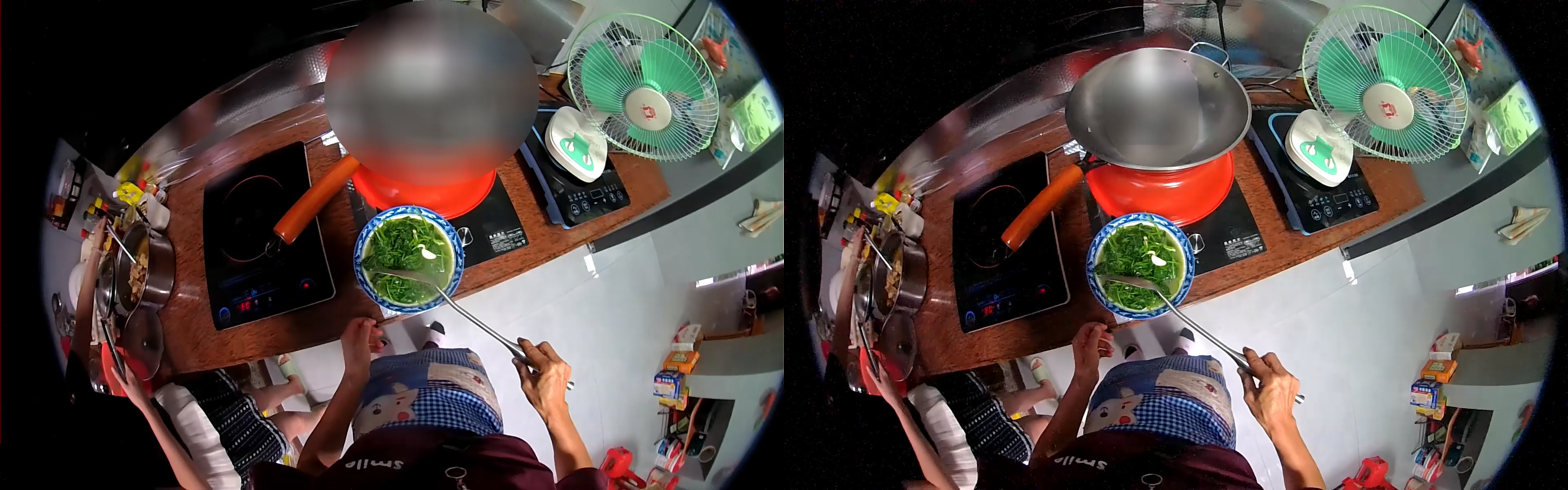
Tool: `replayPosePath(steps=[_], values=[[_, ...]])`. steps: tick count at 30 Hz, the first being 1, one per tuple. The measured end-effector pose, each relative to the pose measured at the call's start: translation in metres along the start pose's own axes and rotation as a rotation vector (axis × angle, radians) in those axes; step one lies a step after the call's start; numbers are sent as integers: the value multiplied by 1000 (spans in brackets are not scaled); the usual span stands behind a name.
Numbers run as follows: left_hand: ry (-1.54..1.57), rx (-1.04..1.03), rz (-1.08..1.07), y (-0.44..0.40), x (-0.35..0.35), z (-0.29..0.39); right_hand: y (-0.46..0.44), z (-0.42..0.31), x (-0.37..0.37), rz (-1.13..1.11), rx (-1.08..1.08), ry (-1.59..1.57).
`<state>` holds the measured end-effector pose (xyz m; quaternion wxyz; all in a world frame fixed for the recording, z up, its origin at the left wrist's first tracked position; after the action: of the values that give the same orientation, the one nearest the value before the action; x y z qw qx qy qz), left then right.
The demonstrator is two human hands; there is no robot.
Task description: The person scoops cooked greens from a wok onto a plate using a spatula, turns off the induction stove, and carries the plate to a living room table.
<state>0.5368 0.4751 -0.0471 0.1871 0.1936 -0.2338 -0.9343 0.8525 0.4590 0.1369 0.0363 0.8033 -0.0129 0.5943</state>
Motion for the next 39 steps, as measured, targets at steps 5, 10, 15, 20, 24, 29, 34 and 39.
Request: replayPosePath(steps=[5,10,15,20,24,29,34,39], values=[[14,42,39,-2,13,-11,-2,-10,0,-53,40,-28],[34,10,34,-2,6,-8,-10,-17,-6,-53,83,15],[119,-62,-10,-10,-11,10,-23,4,38,33,-27,-212],[151,-114,-64,-29,-30,16,-84,8,52,83,-133,-553],[129,-156,-62,-33,-29,10,-178,-19,50,198,162,-728],[-467,-613,150,-4,15,57,-265,-58,42,-43,118,-433],[-1071,-467,306,-2,45,102,-275,-88,48,-207,22,-483],[-1221,-446,273,-17,52,94,-280,-92,40,-275,69,-373]])
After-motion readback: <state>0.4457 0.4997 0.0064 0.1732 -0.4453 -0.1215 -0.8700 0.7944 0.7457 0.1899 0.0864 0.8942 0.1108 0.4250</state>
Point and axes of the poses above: each hand's wrist, its own y-axis away from the middle knuckle, its own x-axis out of the back of the hand, z = x × y, the point moved 8 cm from there along -y, towards the middle knuckle, and after that the axes turned 12 degrees about y, right-handed, at the moved point
